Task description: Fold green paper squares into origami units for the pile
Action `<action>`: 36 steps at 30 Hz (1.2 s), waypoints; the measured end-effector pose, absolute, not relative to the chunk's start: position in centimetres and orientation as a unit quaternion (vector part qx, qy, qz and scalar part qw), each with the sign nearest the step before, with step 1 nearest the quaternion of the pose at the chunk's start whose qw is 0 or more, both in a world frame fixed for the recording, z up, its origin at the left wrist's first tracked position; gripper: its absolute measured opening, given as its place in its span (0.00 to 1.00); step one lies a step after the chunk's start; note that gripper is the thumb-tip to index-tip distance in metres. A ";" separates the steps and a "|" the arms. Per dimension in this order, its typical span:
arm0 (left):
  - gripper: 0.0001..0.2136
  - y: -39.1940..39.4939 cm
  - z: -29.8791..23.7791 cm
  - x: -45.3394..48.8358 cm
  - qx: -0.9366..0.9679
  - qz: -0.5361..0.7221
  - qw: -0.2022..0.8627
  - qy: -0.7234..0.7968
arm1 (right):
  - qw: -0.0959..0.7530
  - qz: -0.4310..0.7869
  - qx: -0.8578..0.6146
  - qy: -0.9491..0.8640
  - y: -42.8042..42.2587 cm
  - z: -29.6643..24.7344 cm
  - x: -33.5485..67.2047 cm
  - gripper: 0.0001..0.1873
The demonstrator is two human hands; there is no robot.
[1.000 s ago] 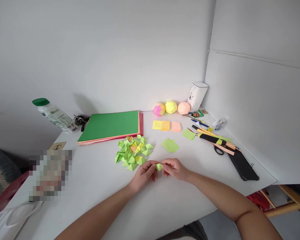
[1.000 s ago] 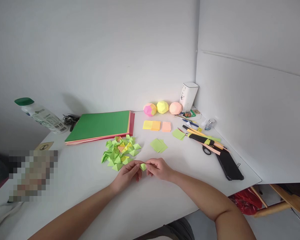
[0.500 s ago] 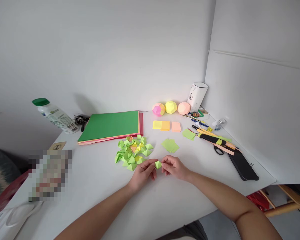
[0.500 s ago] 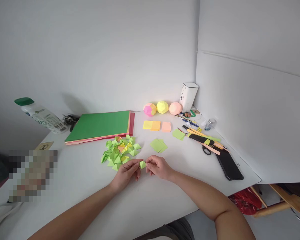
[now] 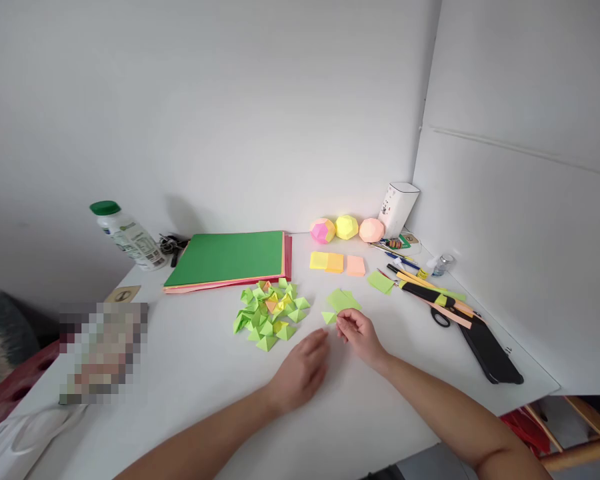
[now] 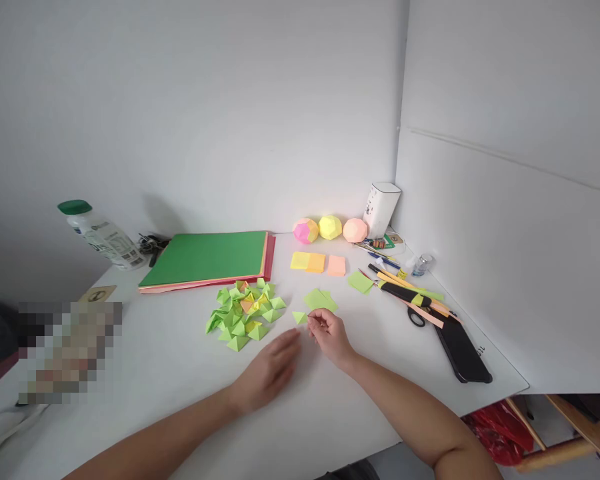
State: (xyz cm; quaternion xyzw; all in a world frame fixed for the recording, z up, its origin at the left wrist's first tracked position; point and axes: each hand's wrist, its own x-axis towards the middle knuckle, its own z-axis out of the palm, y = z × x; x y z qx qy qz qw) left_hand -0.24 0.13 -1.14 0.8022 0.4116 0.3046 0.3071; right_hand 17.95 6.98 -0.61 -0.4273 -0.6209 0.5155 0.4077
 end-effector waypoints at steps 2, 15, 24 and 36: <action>0.28 -0.1 -1.1 -0.3 0.887 0.195 0.222 0.354 | 0.421 0.436 -0.443 -0.660 8.1 -0.2 17.7 0.10; 0.37 -0.5 -1.5 0.2 0.916 0.119 0.111 0.368 | 0.284 0.224 -0.473 -0.803 18.4 -0.1 11.7 0.05; 0.37 -0.5 -2.0 0.4 0.912 0.124 0.105 0.377 | 0.267 0.198 -0.458 -0.824 18.6 -1.1 11.9 0.04; 0.37 -0.2 -1.1 -0.5 0.921 0.145 0.136 0.334 | 0.293 0.074 -0.407 -0.862 14.4 -2.1 19.1 0.21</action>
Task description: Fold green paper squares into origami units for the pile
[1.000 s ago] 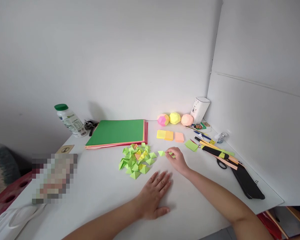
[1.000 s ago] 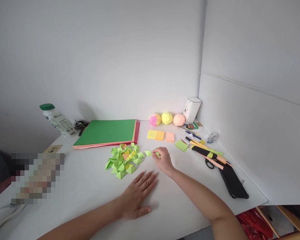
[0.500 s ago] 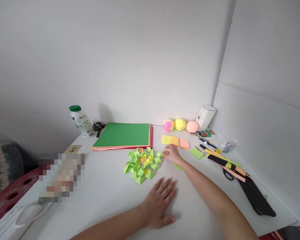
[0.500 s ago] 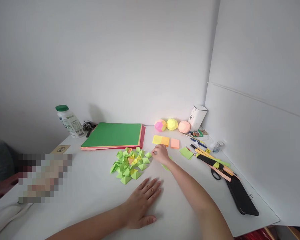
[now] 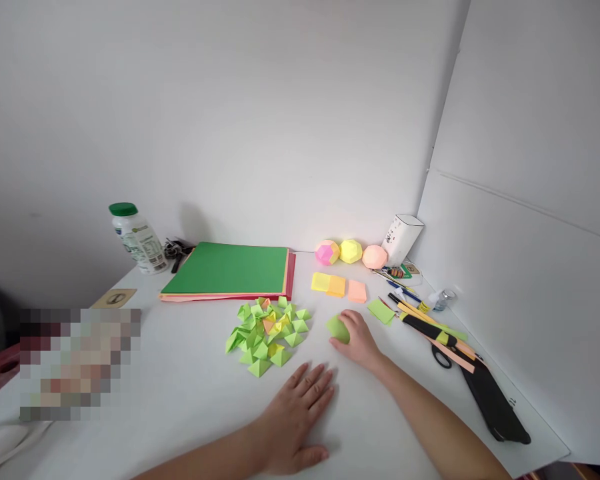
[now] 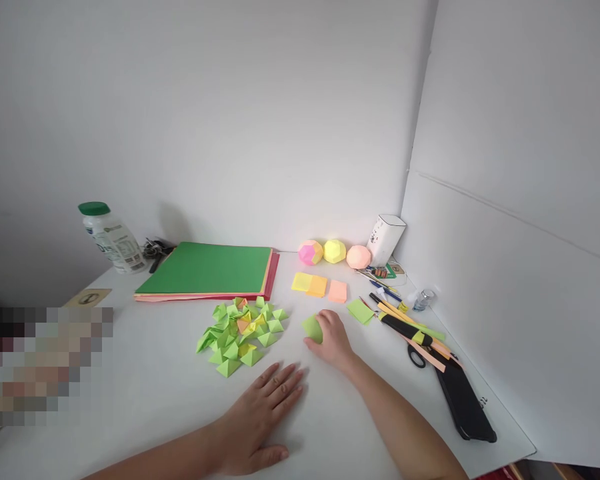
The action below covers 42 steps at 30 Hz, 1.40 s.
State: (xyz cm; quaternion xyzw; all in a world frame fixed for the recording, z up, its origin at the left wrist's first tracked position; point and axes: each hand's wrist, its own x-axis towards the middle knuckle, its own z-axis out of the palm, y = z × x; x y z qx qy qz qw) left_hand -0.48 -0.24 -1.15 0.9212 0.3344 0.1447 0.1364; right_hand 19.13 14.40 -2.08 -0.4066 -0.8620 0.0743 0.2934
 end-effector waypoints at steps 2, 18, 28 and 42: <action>0.37 -0.2 -1.3 -0.5 0.923 0.148 0.149 0.323 | 0.286 0.045 -0.403 -0.868 13.8 -2.4 18.9 0.20; 0.36 -0.2 -0.6 -0.6 0.915 0.139 0.180 0.334 | 0.245 0.058 -0.457 -0.853 15.0 -2.5 18.7 0.22; 0.36 -0.2 -0.8 -0.6 0.916 0.163 0.150 0.335 | 0.184 0.157 -0.493 -0.836 16.1 -1.0 19.2 0.24; 0.25 0.2 -1.2 -0.9 0.836 0.258 0.328 0.356 | 0.413 0.096 -0.386 -0.819 13.3 0.3 18.6 0.07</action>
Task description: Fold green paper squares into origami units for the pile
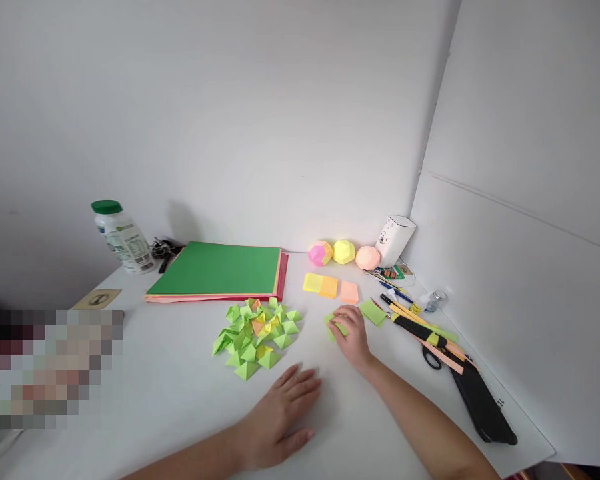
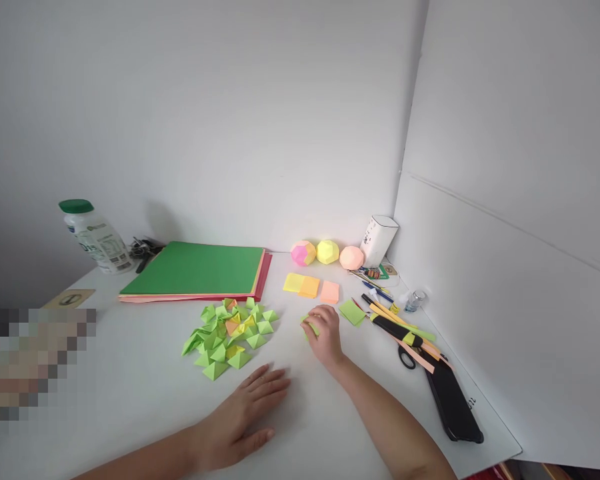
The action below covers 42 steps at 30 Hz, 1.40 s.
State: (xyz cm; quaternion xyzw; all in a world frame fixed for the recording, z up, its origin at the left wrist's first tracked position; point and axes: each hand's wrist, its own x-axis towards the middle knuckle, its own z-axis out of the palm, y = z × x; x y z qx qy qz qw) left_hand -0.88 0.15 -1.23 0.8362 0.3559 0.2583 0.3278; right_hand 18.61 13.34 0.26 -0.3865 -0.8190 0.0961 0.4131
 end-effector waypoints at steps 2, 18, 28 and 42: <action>0.23 0.7 -0.8 -1.1 0.734 0.325 0.451 0.390 | 0.456 0.078 -0.298 -0.835 11.1 1.6 17.8 0.08; 0.14 1.5 0.9 0.0 0.382 0.485 0.690 0.377 | 0.343 0.151 -0.283 -0.883 5.4 0.4 17.8 0.10; 0.14 1.4 1.4 -0.2 0.430 0.448 0.672 0.404 | 0.373 0.348 -0.239 -0.826 5.2 0.3 17.8 0.06; 0.17 1.1 0.4 -0.3 0.458 0.398 0.681 0.410 | 0.325 0.497 -0.317 -0.740 5.3 1.0 18.1 0.16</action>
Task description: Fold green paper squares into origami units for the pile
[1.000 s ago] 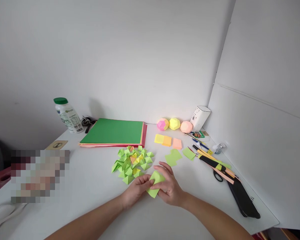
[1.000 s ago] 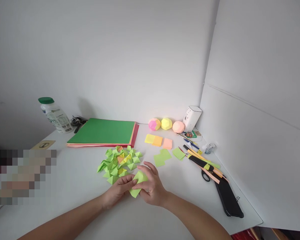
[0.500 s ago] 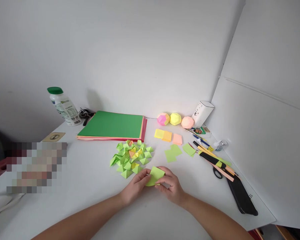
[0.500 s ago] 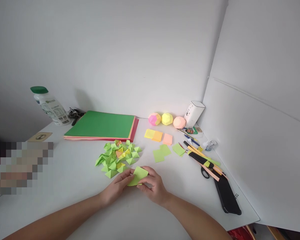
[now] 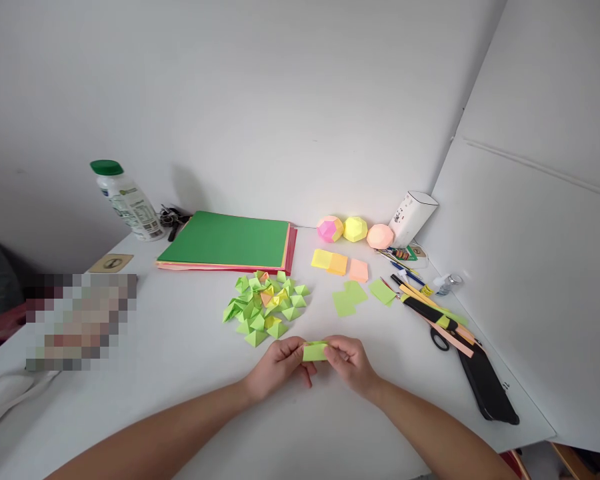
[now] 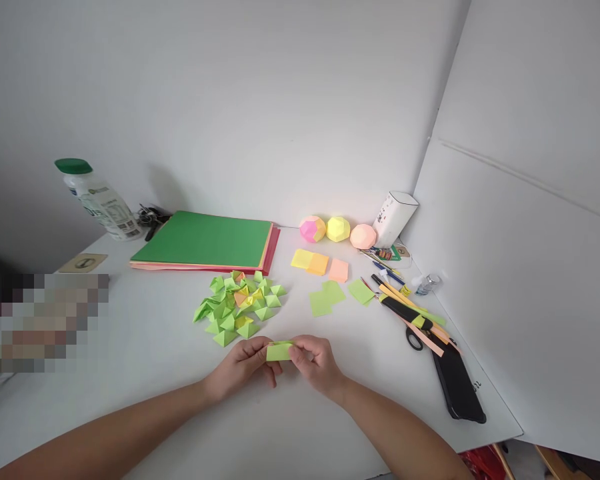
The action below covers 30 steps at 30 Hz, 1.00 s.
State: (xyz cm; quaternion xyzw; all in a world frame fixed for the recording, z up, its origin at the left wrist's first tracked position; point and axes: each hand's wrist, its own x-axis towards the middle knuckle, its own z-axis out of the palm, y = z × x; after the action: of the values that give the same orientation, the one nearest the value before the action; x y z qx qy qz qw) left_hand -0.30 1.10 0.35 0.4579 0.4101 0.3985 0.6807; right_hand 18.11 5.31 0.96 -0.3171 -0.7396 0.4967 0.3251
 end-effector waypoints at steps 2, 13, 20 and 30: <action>0.18 1.0 0.6 -0.3 0.464 0.390 0.678 0.416 | 0.323 0.515 -0.334 -0.720 5.4 0.9 18.2 0.17; 0.15 0.8 0.9 -0.4 0.489 0.405 0.662 0.399 | 0.335 0.590 -0.325 -0.659 5.5 0.1 17.9 0.09; 0.14 1.0 0.4 -0.2 0.482 0.392 0.660 0.422 | 0.337 0.617 -0.358 -0.614 5.5 -0.8 18.2 0.18; 0.14 1.0 0.9 -0.1 0.470 0.402 0.675 0.403 | 0.263 0.621 -0.370 -0.639 5.7 0.2 18.1 0.13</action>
State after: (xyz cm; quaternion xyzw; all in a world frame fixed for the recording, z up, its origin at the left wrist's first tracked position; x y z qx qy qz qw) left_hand -0.08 1.00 0.94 0.4698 0.4032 0.4016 0.6749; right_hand 18.09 5.68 0.18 -0.3698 -0.6390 0.6211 0.2630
